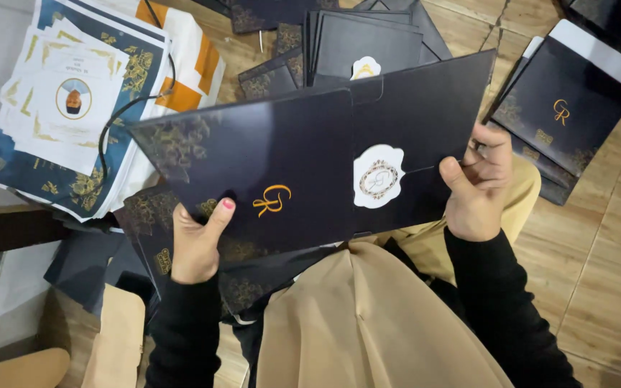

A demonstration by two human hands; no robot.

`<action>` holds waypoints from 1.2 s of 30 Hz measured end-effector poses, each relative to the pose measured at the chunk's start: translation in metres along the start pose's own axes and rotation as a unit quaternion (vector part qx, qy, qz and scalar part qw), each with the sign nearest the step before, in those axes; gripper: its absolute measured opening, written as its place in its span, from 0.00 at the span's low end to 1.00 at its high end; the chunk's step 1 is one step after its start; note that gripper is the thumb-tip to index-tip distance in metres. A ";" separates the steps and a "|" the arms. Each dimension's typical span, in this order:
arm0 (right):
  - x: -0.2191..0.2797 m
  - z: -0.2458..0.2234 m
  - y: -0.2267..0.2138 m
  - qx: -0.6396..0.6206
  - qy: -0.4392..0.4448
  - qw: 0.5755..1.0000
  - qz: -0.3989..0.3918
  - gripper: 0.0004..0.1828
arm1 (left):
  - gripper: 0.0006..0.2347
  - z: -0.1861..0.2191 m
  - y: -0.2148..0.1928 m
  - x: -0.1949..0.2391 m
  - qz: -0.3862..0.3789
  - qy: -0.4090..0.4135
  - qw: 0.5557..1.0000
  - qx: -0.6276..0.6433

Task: Assembling decorative folders by inserting paper cards and stacking the finished products

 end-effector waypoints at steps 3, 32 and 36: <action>-0.003 -0.002 0.003 0.024 0.016 1.000 -0.001 0.22 | 0.05 -0.004 0.002 0.001 0.010 -0.019 1.000 0.003; 0.026 -0.023 0.051 0.179 -0.034 0.981 0.058 0.07 | 0.15 -0.071 0.046 0.043 0.088 -0.079 0.983 0.139; 0.023 -0.030 0.055 0.152 -0.078 0.983 0.068 0.06 | 0.17 -0.045 0.060 0.040 0.100 -0.044 0.987 0.119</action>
Point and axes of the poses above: each hand's wrist, its own x-axis away from the middle knuckle, its own y-axis out of the palm, z = x × y, the point moved 1 cm from there along -x, towards the middle knuckle, and after that the axes turned 8 degrees about z, right-handed, at the moved point
